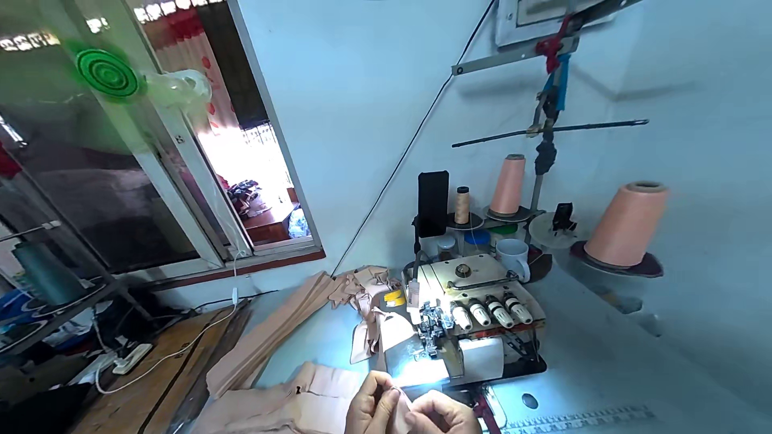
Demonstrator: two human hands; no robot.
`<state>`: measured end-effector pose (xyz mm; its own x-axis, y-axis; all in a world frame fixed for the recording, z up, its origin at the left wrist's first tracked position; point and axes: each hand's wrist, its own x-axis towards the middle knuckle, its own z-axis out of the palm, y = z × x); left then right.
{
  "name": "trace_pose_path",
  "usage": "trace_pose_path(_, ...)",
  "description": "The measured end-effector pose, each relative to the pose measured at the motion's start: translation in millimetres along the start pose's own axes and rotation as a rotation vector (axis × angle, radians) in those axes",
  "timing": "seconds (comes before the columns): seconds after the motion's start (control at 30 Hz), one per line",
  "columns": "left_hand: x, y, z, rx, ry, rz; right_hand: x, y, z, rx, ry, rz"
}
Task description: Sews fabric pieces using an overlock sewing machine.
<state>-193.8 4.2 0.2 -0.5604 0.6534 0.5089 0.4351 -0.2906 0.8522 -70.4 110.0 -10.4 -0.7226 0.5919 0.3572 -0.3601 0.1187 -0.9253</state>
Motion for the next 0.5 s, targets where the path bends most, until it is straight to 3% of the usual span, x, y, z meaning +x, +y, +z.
trace_pose_path(0.33, 52.1, -13.8, 48.4, 0.437, -0.011, 0.082, 15.1, 3.6, -8.0, -0.033, 0.384, 0.03)
trace_pose_path(0.43, 44.1, -15.1, 56.3, 0.734, -0.005, 0.267, 14.0, 7.8, -10.7, -0.038, 0.404, 0.027)
trace_pose_path(0.5, 30.6, 10.5, 69.5, 0.945, -0.018, 0.235, 13.3, 9.8, -11.9, -0.099, 0.425, 0.002)
